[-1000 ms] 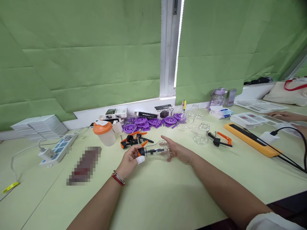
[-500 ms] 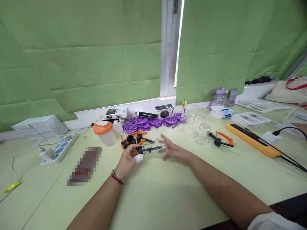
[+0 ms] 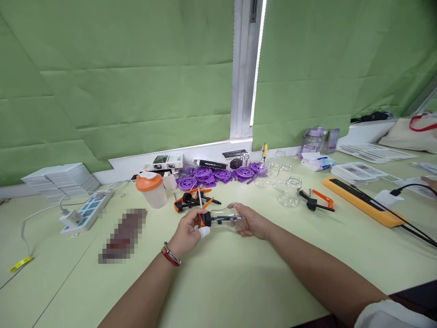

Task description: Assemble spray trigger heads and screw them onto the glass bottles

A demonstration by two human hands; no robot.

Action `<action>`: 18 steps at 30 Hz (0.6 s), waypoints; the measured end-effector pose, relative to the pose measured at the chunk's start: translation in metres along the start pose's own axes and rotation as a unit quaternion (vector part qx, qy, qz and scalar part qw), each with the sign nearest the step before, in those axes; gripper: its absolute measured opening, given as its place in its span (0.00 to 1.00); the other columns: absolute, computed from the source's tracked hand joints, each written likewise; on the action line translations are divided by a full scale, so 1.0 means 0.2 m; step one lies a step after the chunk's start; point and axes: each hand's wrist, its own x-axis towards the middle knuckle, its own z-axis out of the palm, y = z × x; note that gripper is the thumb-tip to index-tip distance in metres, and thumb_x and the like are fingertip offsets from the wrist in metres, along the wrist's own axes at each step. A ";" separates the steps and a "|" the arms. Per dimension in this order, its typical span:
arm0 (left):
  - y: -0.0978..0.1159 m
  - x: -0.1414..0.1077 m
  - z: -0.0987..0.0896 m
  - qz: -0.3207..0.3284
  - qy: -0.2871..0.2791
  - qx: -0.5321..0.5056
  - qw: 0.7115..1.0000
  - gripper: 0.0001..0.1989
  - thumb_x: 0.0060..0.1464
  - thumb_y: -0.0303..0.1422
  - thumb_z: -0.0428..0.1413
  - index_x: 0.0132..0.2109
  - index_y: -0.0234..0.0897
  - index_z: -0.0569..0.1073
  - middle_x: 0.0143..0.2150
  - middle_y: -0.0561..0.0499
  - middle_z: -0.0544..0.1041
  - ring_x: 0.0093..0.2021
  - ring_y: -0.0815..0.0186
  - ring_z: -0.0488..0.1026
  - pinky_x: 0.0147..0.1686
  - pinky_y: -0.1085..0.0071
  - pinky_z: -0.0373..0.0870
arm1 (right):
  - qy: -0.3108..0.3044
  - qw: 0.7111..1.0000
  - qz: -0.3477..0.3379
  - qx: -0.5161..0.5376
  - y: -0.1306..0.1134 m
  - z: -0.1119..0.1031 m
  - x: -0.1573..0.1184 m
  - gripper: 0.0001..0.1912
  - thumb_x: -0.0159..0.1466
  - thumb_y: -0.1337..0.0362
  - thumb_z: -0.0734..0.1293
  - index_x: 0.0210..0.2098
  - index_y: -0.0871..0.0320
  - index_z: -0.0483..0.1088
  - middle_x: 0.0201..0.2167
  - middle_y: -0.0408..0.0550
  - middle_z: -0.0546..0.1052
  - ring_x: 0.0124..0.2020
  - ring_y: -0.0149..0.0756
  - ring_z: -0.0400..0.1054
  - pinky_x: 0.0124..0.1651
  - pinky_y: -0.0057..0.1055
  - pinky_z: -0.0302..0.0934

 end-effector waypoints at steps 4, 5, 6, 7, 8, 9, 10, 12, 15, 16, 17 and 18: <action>0.03 -0.03 0.00 0.062 -0.023 0.099 0.993 0.17 0.49 0.31 0.58 0.48 0.40 0.70 0.40 0.47 0.69 0.34 0.67 0.66 0.36 0.68 0.67 | -0.051 0.993 0.108 0.016 0.01 -0.03 0.04 0.31 0.59 0.37 0.49 0.39 0.57 0.63 0.18 0.46 0.73 0.07 0.24 0.52 0.09 0.17 0.36; 0.04 -0.03 0.00 0.066 -0.027 0.113 0.991 0.18 0.49 0.32 0.58 0.49 0.40 0.70 0.41 0.46 0.70 0.34 0.66 0.67 0.35 0.68 0.67 | -0.068 0.990 0.124 0.021 0.01 -0.04 0.04 0.31 0.59 0.37 0.49 0.37 0.57 0.63 0.17 0.47 0.73 0.06 0.24 0.51 0.09 0.18 0.36; 0.05 -0.03 -0.01 0.070 -0.029 0.124 0.989 0.18 0.50 0.32 0.57 0.50 0.40 0.70 0.41 0.45 0.70 0.35 0.65 0.67 0.35 0.68 0.67 | -0.085 0.986 0.140 0.027 0.00 -0.05 0.05 0.31 0.59 0.36 0.49 0.35 0.57 0.63 0.17 0.48 0.74 0.06 0.24 0.50 0.09 0.18 0.35; 0.06 -0.03 -0.01 0.077 -0.031 0.135 0.987 0.18 0.50 0.31 0.57 0.50 0.40 0.69 0.42 0.45 0.70 0.36 0.64 0.67 0.35 0.68 0.67 | -0.098 0.983 0.152 0.034 0.00 -0.06 0.05 0.31 0.58 0.36 0.49 0.34 0.57 0.62 0.17 0.49 0.74 0.06 0.23 0.49 0.09 0.18 0.35; 0.07 -0.03 -0.01 0.086 -0.035 0.145 0.985 0.18 0.50 0.31 0.57 0.50 0.40 0.69 0.42 0.44 0.70 0.37 0.63 0.67 0.35 0.68 0.67 | -0.106 0.980 0.161 0.041 0.00 -0.07 0.05 0.31 0.58 0.35 0.49 0.33 0.57 0.62 0.17 0.50 0.74 0.06 0.23 0.49 0.09 0.17 0.35; 0.08 -0.03 -0.01 0.094 -0.037 0.154 0.983 0.18 0.51 0.31 0.56 0.51 0.40 0.69 0.43 0.44 0.70 0.38 0.62 0.68 0.36 0.67 0.68 | -0.111 0.979 0.167 0.047 0.00 -0.07 0.05 0.32 0.58 0.35 0.49 0.34 0.58 0.62 0.17 0.51 0.75 0.06 0.23 0.49 0.09 0.17 0.35; 0.08 -0.03 -0.01 0.103 -0.037 0.161 0.981 0.18 0.51 0.30 0.55 0.51 0.41 0.69 0.44 0.44 0.70 0.39 0.62 0.68 0.38 0.66 0.68 | -0.112 0.978 0.167 0.054 0.00 -0.07 0.04 0.32 0.58 0.35 0.49 0.34 0.57 0.62 0.18 0.51 0.75 0.07 0.23 0.50 0.09 0.17 0.36; 0.10 -0.03 0.01 0.127 -0.029 0.172 0.976 0.19 0.52 0.30 0.55 0.52 0.41 0.67 0.47 0.44 0.69 0.44 0.60 0.68 0.45 0.63 0.66 | -0.107 0.980 0.152 0.070 0.00 -0.04 0.04 0.31 0.59 0.36 0.48 0.37 0.57 0.62 0.19 0.49 0.75 0.08 0.26 0.56 0.10 0.17 0.38; 0.13 -0.03 0.04 0.171 0.001 0.185 0.968 0.23 0.52 0.29 0.55 0.56 0.42 0.63 0.51 0.43 0.67 0.51 0.58 0.66 0.51 0.60 0.62 | -0.122 0.985 0.108 0.061 -0.01 0.03 0.01 0.33 0.61 0.37 0.47 0.46 0.57 0.62 0.26 0.51 0.77 0.14 0.31 0.65 0.12 0.21 0.50; 0.14 -0.03 0.04 0.185 0.011 0.193 0.963 0.24 0.52 0.28 0.54 0.57 0.42 0.61 0.52 0.43 0.67 0.51 0.58 0.65 0.51 0.61 0.62 | -0.125 0.988 0.081 0.037 -0.02 0.05 0.00 0.34 0.61 0.37 0.46 0.48 0.57 0.61 0.29 0.52 0.77 0.17 0.32 0.67 0.14 0.24 0.55; 0.16 -0.03 0.04 0.198 0.021 0.207 0.958 0.25 0.52 0.28 0.54 0.57 0.43 0.61 0.52 0.43 0.67 0.50 0.58 0.66 0.50 0.62 0.63 | -0.112 0.993 0.041 -0.002 -0.04 0.06 -0.02 0.35 0.61 0.37 0.47 0.50 0.57 0.61 0.32 0.53 0.77 0.19 0.33 0.68 0.17 0.27 0.59; 0.18 -0.04 0.02 0.210 0.034 0.227 0.950 0.25 0.52 0.29 0.54 0.57 0.43 0.61 0.51 0.43 0.67 0.49 0.59 0.66 0.49 0.63 0.63 | -0.072 0.996 -0.015 -0.056 -0.06 0.06 -0.03 0.34 0.62 0.38 0.48 0.51 0.58 0.62 0.35 0.54 0.77 0.22 0.35 0.69 0.21 0.31 0.63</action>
